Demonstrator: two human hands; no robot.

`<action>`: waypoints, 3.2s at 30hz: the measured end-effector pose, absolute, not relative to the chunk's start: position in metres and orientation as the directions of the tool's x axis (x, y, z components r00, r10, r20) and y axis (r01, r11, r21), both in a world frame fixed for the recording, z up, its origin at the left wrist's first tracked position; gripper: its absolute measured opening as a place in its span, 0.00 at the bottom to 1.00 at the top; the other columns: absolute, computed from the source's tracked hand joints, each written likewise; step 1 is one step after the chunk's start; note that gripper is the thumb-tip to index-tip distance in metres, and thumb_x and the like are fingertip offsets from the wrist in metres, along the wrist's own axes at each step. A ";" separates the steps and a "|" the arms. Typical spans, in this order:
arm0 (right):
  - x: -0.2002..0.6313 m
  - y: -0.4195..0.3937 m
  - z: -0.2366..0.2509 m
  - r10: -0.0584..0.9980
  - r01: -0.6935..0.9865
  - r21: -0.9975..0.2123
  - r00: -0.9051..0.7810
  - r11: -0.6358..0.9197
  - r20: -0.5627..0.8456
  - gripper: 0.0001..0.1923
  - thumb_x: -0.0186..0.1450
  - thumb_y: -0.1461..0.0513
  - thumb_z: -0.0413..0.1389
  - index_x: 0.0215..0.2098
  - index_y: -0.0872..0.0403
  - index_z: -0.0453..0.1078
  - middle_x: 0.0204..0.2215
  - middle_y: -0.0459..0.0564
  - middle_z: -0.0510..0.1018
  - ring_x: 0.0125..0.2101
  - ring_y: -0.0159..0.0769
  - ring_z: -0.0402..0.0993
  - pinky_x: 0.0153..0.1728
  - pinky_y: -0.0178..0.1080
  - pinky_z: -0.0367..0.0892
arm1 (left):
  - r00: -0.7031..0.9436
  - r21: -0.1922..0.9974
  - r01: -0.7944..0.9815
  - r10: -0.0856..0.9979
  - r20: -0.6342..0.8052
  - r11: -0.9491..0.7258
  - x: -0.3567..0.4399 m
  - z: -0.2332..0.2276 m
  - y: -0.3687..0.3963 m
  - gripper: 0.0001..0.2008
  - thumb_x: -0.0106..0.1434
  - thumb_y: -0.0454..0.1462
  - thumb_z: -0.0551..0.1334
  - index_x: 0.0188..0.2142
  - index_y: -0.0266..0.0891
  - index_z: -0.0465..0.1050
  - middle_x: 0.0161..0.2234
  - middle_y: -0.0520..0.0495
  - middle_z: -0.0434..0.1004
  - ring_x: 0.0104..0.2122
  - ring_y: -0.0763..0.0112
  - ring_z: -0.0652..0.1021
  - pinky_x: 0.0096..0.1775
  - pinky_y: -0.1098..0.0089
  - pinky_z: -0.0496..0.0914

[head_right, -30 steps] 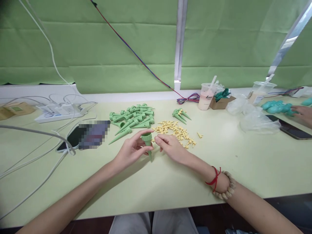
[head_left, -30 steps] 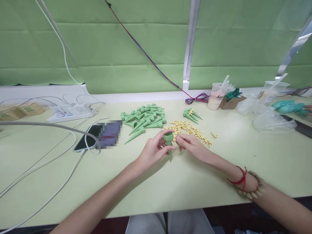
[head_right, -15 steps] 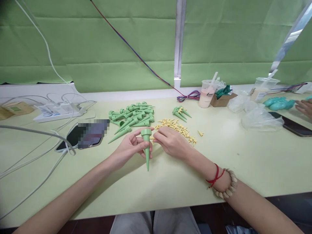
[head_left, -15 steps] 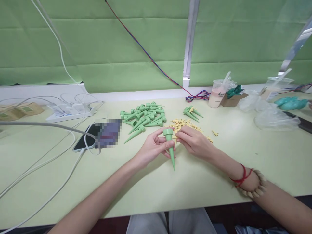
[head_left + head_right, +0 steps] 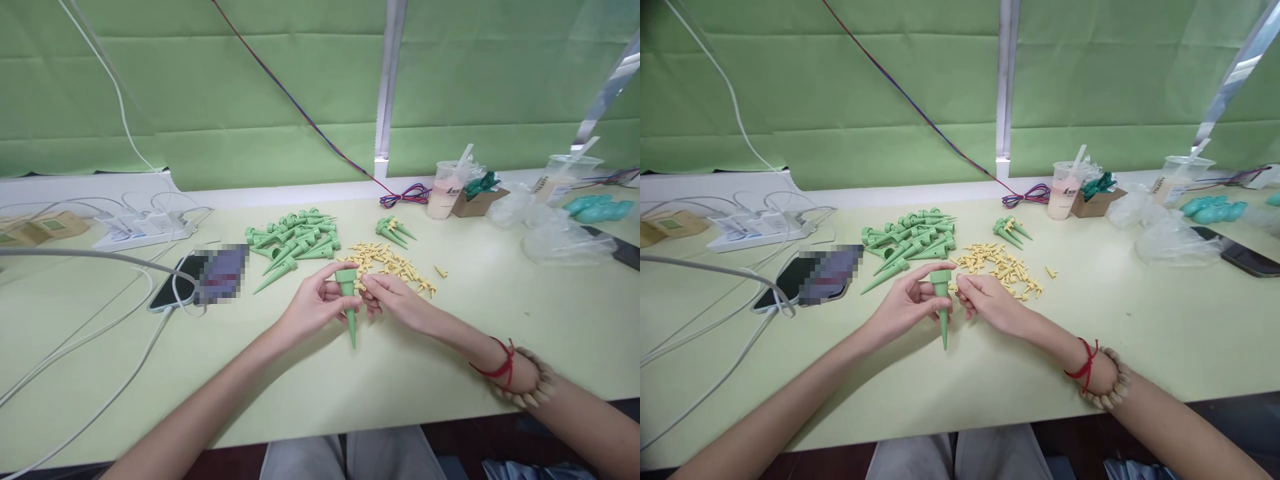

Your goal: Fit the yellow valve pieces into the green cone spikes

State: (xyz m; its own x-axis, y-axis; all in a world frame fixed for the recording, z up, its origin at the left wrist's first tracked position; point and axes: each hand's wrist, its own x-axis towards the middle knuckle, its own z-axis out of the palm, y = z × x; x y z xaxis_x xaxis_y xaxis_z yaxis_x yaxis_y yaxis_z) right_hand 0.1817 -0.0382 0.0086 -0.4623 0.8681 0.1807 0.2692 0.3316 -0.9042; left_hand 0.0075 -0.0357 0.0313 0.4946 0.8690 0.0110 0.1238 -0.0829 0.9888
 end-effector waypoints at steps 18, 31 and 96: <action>0.184 -0.033 0.006 0.833 0.423 -0.755 -0.471 0.501 0.289 0.16 0.66 0.60 0.43 0.21 0.55 0.55 0.20 0.43 0.59 0.23 0.28 0.56 0.27 0.33 0.54 | 0.530 0.993 0.121 0.846 -0.056 -0.010 0.006 0.030 -0.032 0.29 0.53 0.42 0.63 0.53 0.37 0.59 0.20 0.52 0.73 0.24 0.68 0.77 0.26 0.72 0.69; 0.189 -0.033 0.012 0.854 0.601 -0.606 -0.376 0.521 0.361 0.14 0.65 0.53 0.44 0.39 0.53 0.63 0.29 0.47 0.71 0.26 0.31 0.66 0.28 0.35 0.61 | 0.525 0.998 -0.045 0.851 -0.009 0.038 0.008 0.025 -0.026 0.24 0.54 0.41 0.63 0.49 0.34 0.64 0.27 0.49 0.73 0.25 0.71 0.76 0.34 0.69 0.69; 0.189 -0.037 0.012 0.695 0.538 -0.446 -0.478 0.715 0.538 0.14 0.67 0.61 0.42 0.26 0.54 0.61 0.24 0.48 0.65 0.27 0.32 0.61 0.29 0.34 0.56 | 0.483 0.998 0.060 0.876 -0.020 -0.011 0.006 0.031 -0.034 0.29 0.52 0.41 0.64 0.53 0.38 0.62 0.25 0.50 0.75 0.25 0.70 0.76 0.28 0.73 0.69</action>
